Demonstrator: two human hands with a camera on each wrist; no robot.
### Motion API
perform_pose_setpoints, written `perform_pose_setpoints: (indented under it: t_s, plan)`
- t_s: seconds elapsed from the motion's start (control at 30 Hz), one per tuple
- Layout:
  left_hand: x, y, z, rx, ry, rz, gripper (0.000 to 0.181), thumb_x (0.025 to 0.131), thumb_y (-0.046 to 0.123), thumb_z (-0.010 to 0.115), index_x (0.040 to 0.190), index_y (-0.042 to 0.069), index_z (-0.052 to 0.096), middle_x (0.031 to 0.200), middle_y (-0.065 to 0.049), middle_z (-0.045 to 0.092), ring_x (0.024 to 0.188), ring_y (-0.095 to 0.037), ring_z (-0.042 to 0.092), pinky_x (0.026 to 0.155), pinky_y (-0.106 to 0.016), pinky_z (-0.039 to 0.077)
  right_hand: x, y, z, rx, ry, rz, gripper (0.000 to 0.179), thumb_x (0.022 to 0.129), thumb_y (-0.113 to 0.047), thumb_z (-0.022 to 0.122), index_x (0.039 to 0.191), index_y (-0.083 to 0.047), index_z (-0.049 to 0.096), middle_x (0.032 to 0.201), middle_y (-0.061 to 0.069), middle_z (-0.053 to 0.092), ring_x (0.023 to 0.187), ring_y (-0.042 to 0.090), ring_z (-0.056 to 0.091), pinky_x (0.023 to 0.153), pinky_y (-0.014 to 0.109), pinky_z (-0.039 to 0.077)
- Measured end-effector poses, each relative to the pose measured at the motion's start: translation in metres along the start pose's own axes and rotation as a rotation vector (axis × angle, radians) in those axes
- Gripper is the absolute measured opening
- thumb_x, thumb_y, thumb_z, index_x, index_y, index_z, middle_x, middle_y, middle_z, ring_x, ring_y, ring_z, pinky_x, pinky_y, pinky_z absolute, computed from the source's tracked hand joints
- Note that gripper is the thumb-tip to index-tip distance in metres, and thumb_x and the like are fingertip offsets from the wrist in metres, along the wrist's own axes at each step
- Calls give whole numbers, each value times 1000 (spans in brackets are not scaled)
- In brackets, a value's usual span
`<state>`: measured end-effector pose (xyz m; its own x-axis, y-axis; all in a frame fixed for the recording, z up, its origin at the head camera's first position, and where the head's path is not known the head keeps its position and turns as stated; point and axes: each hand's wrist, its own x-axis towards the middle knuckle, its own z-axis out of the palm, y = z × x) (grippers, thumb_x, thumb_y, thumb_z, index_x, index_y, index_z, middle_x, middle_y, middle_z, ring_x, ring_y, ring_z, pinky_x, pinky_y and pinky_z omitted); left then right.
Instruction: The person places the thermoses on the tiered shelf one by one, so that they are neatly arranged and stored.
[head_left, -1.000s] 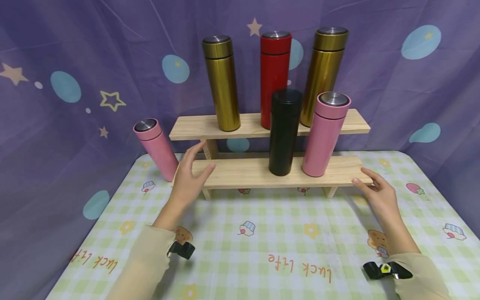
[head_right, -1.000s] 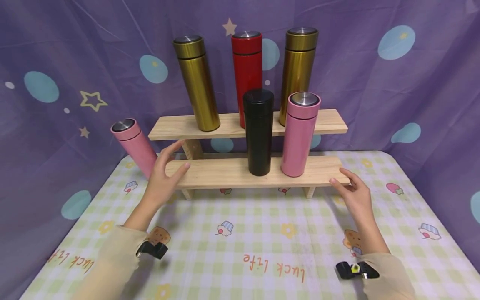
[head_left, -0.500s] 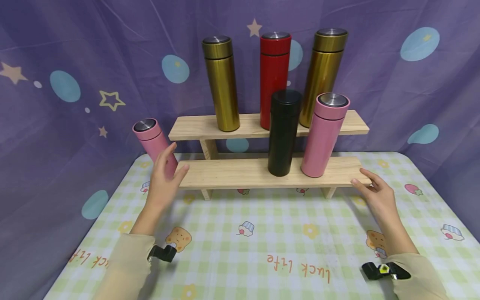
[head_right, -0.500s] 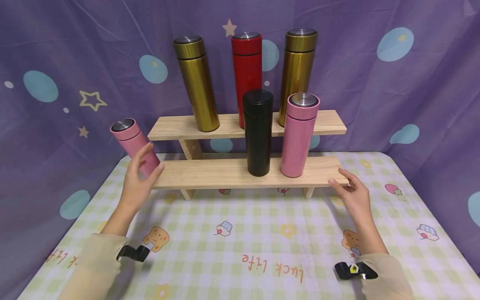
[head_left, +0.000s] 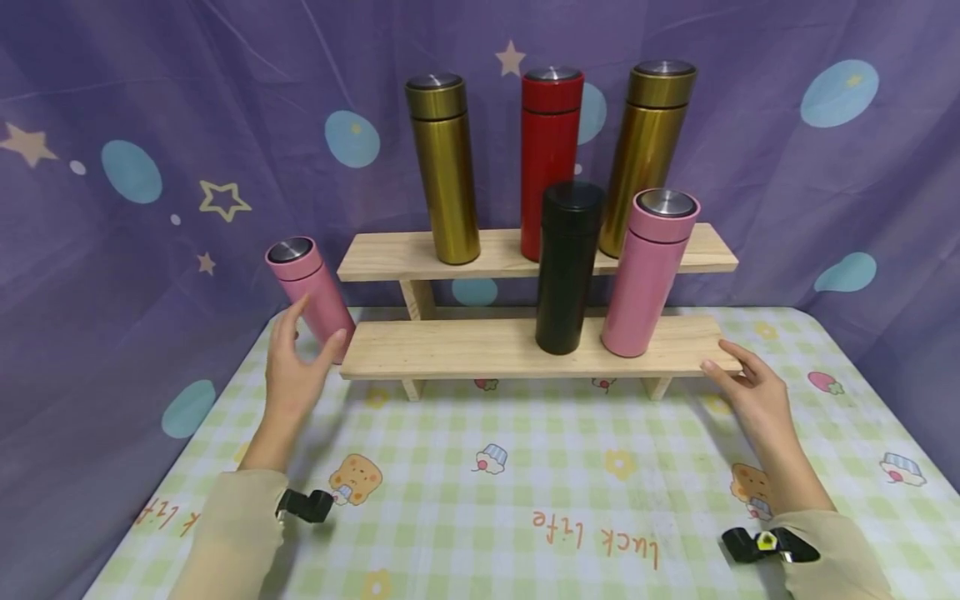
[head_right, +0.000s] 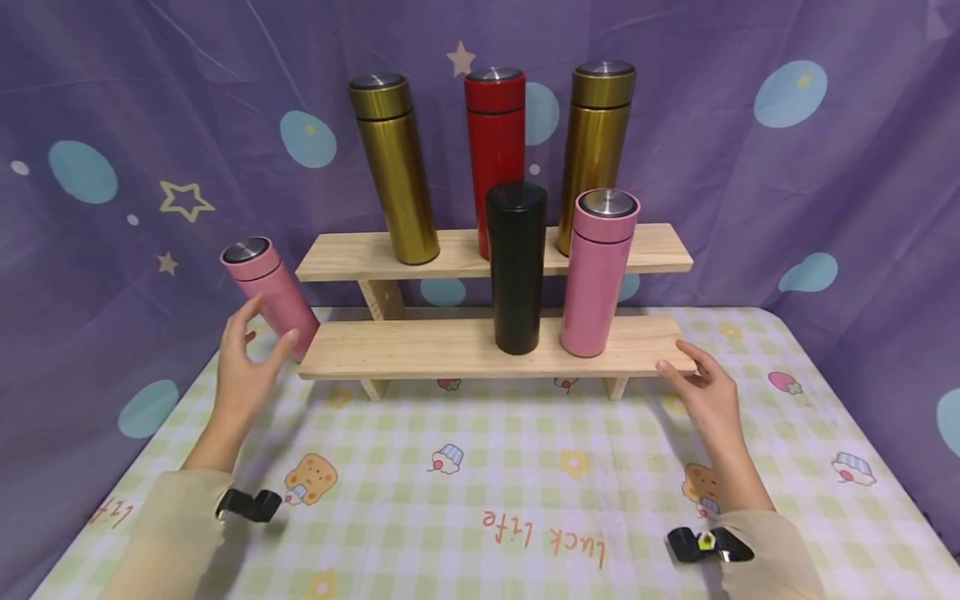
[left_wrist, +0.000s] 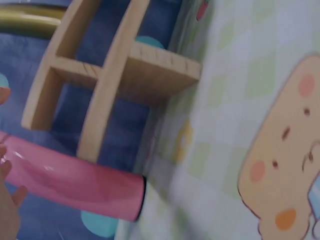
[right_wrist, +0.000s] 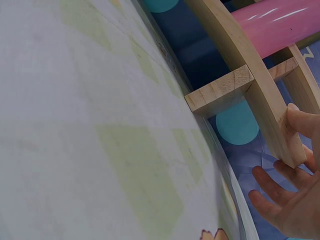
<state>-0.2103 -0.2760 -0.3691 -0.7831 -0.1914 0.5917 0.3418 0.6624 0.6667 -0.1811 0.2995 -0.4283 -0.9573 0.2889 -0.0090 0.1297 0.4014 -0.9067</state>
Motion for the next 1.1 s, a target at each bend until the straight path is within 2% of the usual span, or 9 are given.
perform_pose_setpoints:
  t_s: [0.2,0.33,0.43,0.53,0.63,0.73,0.83,0.93,1.1]
  plan:
    - [1,-18,-1,-26,82,5,67,88,15,75,149,19,46,147,-3,45,135,-16,38,105,-39,32,0,1,0,-2,0,4,71,92,-51,65,153,-25,40,160,14,23,133,41,42,77,13,42]
    - [5,-27,-2,-59,100,18,68,88,14,75,149,20,45,146,-4,46,134,-16,39,102,-43,32,0,1,0,1,-7,4,71,92,-51,64,153,-25,39,161,14,22,134,42,41,76,13,42]
    - [9,-31,-2,-68,103,4,71,88,15,75,151,23,43,145,-6,46,134,-18,39,101,-41,32,0,1,0,6,-9,-1,71,92,-50,64,154,-25,38,161,14,22,133,40,43,76,11,42]
    - [13,-34,-3,-72,98,-28,74,88,17,76,152,26,40,146,-8,45,135,-22,39,103,-39,32,0,1,0,8,-2,-3,71,92,-50,65,153,-24,39,160,15,23,129,33,47,75,9,41]
    - [15,-36,-3,-62,90,-55,78,88,19,76,154,29,36,148,-10,43,135,-24,39,104,-39,32,0,2,0,12,4,-7,71,92,-50,66,153,-24,40,160,15,24,119,20,52,74,8,41]
    - [18,-39,-2,-47,84,-70,81,87,21,77,155,31,33,148,-8,42,135,-23,39,104,-40,33,0,2,1,21,4,-11,72,92,-49,66,153,-23,40,159,16,25,107,4,51,74,9,41]
    - [21,-43,0,-41,87,-80,83,87,22,78,155,31,32,147,-5,42,134,-21,40,103,-42,34,0,3,1,31,9,-14,72,91,-48,67,153,-22,40,159,16,26,100,-5,47,74,8,41]
    - [25,-47,3,-38,95,-94,84,86,23,78,155,29,31,148,-3,42,133,-21,40,103,-45,33,0,3,1,31,14,-17,72,91,-48,67,153,-22,41,159,16,27,98,-7,47,74,8,41]
    - [33,-50,6,-46,114,-135,86,87,25,77,157,26,26,152,2,39,134,-21,40,105,-44,31,0,3,1,35,12,-11,72,91,-48,67,153,-23,40,159,15,25,106,0,50,74,8,41]
